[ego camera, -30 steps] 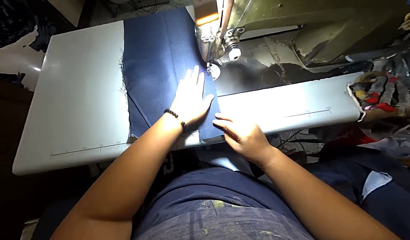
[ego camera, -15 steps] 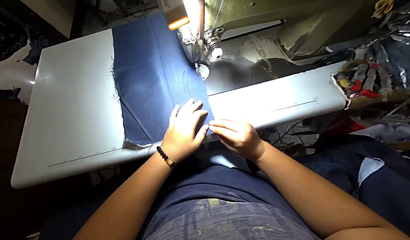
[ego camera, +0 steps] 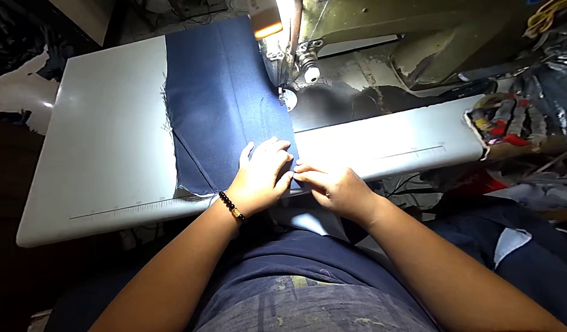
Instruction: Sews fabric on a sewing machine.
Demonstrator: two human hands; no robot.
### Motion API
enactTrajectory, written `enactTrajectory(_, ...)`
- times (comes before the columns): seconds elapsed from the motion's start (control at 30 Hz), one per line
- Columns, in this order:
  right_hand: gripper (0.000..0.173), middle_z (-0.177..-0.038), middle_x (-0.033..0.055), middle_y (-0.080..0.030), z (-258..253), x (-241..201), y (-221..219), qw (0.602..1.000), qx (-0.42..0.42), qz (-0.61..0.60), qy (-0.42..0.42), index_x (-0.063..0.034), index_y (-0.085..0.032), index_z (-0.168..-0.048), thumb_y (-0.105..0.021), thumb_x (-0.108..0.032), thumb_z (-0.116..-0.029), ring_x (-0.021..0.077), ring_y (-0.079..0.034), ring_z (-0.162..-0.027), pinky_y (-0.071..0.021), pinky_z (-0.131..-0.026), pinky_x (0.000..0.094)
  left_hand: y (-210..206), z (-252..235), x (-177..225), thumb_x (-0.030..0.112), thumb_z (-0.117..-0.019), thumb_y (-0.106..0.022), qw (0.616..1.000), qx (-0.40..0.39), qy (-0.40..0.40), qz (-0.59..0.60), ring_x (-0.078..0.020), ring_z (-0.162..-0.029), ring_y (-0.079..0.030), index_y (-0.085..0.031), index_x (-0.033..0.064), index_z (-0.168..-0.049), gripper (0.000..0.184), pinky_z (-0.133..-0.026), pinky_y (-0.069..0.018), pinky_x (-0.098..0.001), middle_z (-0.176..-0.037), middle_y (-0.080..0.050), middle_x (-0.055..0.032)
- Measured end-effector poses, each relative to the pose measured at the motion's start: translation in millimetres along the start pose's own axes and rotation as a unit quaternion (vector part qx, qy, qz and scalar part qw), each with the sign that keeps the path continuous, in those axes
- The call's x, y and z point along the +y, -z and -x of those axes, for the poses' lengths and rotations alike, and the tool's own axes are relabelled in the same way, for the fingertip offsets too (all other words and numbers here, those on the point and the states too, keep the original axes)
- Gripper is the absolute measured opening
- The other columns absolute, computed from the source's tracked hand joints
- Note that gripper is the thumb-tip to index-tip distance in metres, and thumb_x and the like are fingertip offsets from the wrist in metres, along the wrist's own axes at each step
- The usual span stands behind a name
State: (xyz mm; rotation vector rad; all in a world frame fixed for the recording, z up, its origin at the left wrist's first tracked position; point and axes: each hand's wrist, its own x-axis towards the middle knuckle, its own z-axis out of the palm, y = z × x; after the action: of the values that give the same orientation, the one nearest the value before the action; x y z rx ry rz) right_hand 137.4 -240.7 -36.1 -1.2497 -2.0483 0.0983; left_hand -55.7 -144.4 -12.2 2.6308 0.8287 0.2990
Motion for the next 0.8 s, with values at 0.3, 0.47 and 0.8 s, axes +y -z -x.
enactTrajectory(0.3, 0.025, -0.111, 0.0143, -0.075, -42, 35, 4, 0.999, -0.043, 0.007, 0.000, -0.0013, -0.079, -0.099, -0.056, 0.000, -0.0895, 0.0292, -0.071, -0.109, -0.0561, -0.094, 0.0422, 9, -43, -35, 0.039, -0.0993, -0.051, 1.000, 0.014, -0.015, 0.002, -0.0269, -0.148, -0.040, -0.067, 0.0119, -0.127, 0.042, -0.114, -0.0211, -0.0698, -0.152, -0.053, -0.0055)
enactTrajectory(0.47, 0.029, -0.114, 0.0161, -0.074, -76, 61, 7, 0.997, -0.078, 0.015, -0.006, -0.0005, -0.079, -0.103, -0.053, 0.002, -0.0904, 0.0318, -0.070, -0.110, -0.0553, -0.095, 0.0455, 18, -75, -57, 0.039, -0.0988, -0.052, 1.000, 0.023, -0.011, -0.010, -0.0275, -0.146, -0.042, -0.066, 0.0106, -0.128, 0.043, -0.114, -0.0226, -0.0673, -0.152, -0.052, -0.0077)
enactTrajectory(0.8, 0.034, -0.129, 0.0137, -0.070, -80, 57, 24, 0.991, -0.122, 0.035, -0.035, -0.0037, -0.077, -0.115, -0.049, -0.005, -0.0954, 0.0301, -0.064, -0.124, -0.0492, -0.106, 0.0456, 38, -135, -86, 0.043, -0.0994, -0.048, 0.997, 0.001, 0.061, -0.048, -0.0291, -0.150, -0.036, -0.060, 0.0116, -0.137, 0.050, -0.118, -0.0181, -0.0649, -0.154, -0.049, -0.0111)
